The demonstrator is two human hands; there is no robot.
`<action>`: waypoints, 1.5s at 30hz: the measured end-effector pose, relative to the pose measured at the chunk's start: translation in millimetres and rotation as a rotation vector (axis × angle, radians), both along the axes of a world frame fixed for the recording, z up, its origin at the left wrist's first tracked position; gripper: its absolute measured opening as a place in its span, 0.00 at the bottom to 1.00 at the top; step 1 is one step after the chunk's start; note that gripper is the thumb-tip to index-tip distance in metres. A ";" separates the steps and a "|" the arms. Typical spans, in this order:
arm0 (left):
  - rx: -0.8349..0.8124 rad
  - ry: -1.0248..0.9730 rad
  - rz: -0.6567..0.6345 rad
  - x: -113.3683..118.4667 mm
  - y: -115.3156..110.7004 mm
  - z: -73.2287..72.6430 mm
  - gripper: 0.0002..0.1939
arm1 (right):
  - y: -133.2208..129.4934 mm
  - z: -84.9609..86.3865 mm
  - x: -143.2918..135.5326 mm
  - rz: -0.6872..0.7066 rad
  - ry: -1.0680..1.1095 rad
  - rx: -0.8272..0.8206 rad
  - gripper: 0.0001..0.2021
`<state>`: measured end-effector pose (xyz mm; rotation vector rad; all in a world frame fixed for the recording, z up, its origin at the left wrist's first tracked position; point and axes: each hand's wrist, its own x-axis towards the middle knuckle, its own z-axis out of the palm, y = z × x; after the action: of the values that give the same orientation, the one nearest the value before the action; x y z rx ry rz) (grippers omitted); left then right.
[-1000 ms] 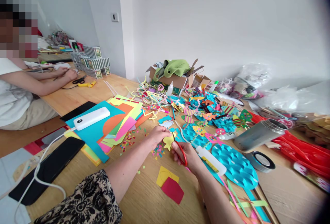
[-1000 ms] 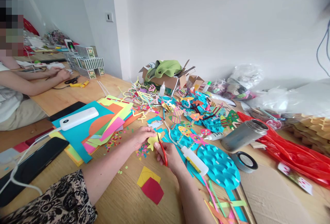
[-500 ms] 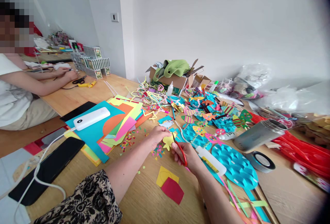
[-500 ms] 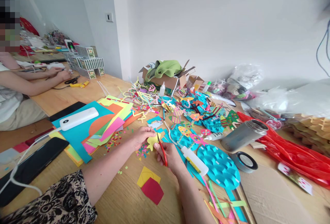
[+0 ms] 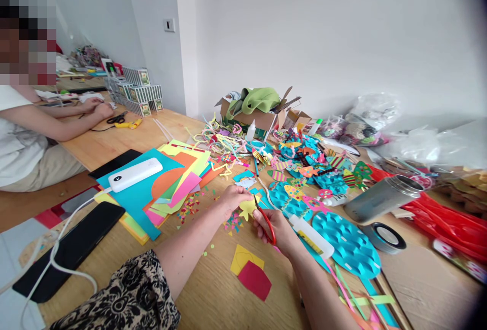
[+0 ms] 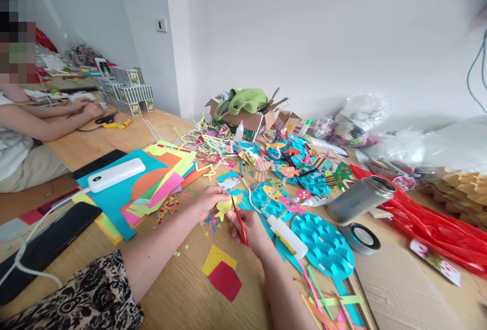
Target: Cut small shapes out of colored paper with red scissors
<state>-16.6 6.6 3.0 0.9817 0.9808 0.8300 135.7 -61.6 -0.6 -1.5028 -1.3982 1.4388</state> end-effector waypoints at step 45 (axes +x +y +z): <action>-0.020 0.099 -0.124 -7.5 -0.3 11.8 0.08 | -5.9 22.5 6.3 0.118 -0.038 -0.035 0.28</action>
<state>-24.2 6.3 14.7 1.0630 0.9998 0.6727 141.9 -67.5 21.9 -1.4982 -1.5136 1.5208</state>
